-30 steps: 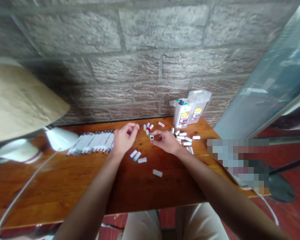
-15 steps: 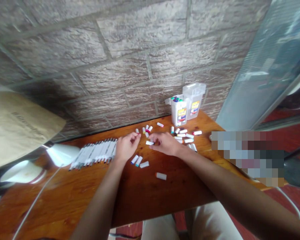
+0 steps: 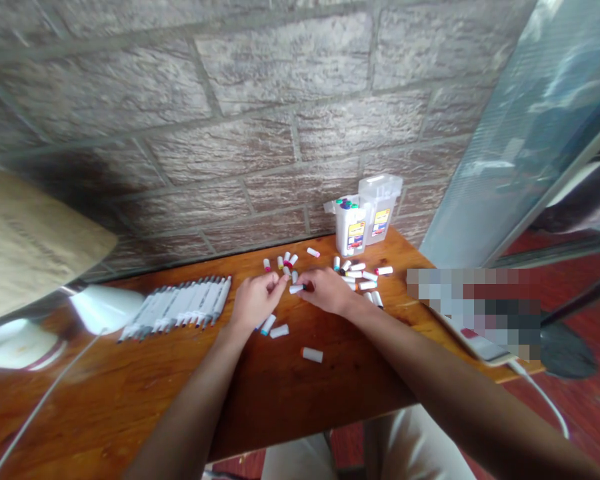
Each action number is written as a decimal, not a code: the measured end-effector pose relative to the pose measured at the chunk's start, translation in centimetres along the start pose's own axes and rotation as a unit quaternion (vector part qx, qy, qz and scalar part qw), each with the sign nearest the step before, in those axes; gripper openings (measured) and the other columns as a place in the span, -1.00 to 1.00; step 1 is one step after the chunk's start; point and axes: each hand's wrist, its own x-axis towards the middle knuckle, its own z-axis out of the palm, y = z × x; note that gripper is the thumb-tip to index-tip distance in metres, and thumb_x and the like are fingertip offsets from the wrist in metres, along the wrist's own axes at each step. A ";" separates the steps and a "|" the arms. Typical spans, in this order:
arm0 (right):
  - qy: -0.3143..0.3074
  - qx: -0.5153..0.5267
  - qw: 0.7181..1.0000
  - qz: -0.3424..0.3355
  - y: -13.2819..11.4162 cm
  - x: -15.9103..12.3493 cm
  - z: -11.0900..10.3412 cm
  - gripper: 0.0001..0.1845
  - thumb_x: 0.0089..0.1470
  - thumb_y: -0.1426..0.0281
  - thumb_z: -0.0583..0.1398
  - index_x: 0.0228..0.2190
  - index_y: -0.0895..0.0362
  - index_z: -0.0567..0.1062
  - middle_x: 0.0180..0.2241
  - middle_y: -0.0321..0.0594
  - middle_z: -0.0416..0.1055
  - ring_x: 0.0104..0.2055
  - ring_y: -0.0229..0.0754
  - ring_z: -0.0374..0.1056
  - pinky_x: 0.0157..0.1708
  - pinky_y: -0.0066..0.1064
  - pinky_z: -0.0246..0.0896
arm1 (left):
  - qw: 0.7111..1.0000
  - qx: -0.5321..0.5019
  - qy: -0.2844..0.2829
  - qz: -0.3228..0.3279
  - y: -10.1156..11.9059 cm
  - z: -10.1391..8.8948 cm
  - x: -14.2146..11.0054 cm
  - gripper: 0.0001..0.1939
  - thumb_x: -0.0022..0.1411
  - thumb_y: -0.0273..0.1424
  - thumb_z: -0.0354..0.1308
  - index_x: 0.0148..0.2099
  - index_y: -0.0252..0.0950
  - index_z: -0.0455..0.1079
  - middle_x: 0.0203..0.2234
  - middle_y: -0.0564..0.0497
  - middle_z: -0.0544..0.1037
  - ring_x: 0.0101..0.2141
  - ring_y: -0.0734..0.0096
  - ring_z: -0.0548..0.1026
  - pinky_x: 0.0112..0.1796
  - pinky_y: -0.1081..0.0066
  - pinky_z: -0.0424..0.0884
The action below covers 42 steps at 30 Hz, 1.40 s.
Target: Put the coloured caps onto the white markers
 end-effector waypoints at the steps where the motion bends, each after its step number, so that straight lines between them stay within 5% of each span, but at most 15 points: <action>1: 0.002 0.010 1.000 -0.002 0.1 0.0 0.0 -0.91 0.16 0.43 0.32 -0.28 0.05 0.66 -0.27 -0.22 0.64 -0.26 -0.17 0.51 -0.24 -0.42 0.23 | 1.000 0.000 -0.004 -0.003 -0.1 0.0 0.0 -0.49 0.39 -0.08 0.00 -0.54 -0.24 0.13 -0.68 0.11 0.28 -0.59 0.47 0.20 -0.43 0.39 0.06; 4: 0.025 0.060 0.998 -0.001 0.3 0.1 -0.4 -0.98 0.14 0.41 0.34 -0.35 0.10 0.62 -0.31 -0.25 0.62 -0.30 -0.23 0.47 -0.25 -0.44 0.21 | 1.000 0.009 -0.005 -0.005 -0.5 -0.2 0.2 -0.49 0.39 -0.07 0.00 -0.55 -0.24 0.13 -0.68 0.10 0.28 -0.58 0.47 0.19 -0.43 0.38 0.05; 10: 0.117 0.126 0.984 0.043 0.1 0.2 -0.9 -0.55 0.26 0.19 0.22 -0.60 0.12 0.39 -0.60 -0.34 0.35 -0.54 -0.34 0.19 -0.44 -0.44 0.01 | 0.999 0.014 0.033 -0.020 -1.4 -0.8 0.4 -0.49 0.39 -0.07 0.01 -0.55 -0.24 0.16 -0.65 0.07 0.36 -0.56 0.45 0.25 -0.40 0.39 0.09; 21: -0.085 0.048 0.994 -0.055 -0.9 -0.6 0.2 -0.50 0.30 0.28 0.20 -0.63 0.14 0.22 -0.65 -0.42 0.06 -0.54 -0.36 0.01 -0.43 -0.40 -0.17 | 0.995 0.034 -0.073 -0.061 -1.1 0.2 0.4 -0.54 0.38 -0.13 0.01 -0.52 -0.24 0.18 -0.61 0.05 0.37 -0.51 0.41 0.26 -0.39 0.38 0.03; 42: -0.102 0.005 0.993 -0.067 -0.6 -0.5 0.2 -0.64 0.34 0.30 0.19 -0.50 0.15 0.41 -0.54 -0.36 0.34 -0.48 -0.34 0.19 -0.38 -0.43 -0.08 | 0.990 0.040 -0.114 -0.072 -0.9 0.7 0.4 -0.58 0.42 -0.18 0.06 -0.48 -0.26 0.26 -0.54 0.05 0.45 -0.46 0.41 0.32 -0.38 0.39 0.04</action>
